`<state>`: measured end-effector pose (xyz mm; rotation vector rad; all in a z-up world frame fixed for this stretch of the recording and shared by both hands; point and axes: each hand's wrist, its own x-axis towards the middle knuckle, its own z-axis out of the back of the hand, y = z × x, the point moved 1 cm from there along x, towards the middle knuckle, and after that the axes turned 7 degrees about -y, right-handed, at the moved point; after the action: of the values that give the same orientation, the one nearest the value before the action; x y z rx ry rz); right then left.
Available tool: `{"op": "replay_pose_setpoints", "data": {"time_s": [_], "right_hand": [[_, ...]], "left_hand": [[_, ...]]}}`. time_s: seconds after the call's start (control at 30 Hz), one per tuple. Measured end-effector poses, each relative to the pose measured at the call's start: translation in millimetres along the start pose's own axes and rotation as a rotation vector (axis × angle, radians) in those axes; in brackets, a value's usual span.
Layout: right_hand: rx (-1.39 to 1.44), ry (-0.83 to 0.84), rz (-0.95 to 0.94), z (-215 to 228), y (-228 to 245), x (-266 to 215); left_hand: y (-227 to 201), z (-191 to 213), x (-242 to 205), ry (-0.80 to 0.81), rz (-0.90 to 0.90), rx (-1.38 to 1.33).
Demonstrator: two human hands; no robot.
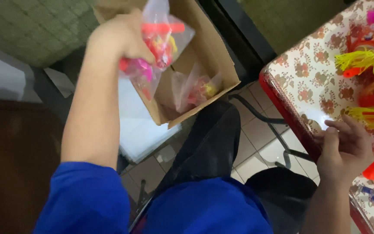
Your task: Assembling small decorative lanterns by inserting batteries and then packing them into plastic bags.
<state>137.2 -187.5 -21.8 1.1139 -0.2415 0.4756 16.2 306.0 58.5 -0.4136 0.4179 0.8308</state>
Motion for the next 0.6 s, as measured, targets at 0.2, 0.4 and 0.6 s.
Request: {"op": "replay_pose_setpoints", "data": {"time_s": [0.2,0.4,0.6], "right_hand": [[-0.049,0.019,0.056,0.5,-0.5,-1.7],[-0.09,0.031,0.156,-1.9,-0.8,-3.9],[-0.232,-0.08,0.429,-21.9,2.0,-16.8]], "left_hand": [[-37.0,-94.7,74.7,-0.056,-0.161,0.173],[-38.8,-173.5,118.8,0.042,-0.202,0.09],[-57.7,-119.6,90.1,0.484,-0.167,0.214]]}}
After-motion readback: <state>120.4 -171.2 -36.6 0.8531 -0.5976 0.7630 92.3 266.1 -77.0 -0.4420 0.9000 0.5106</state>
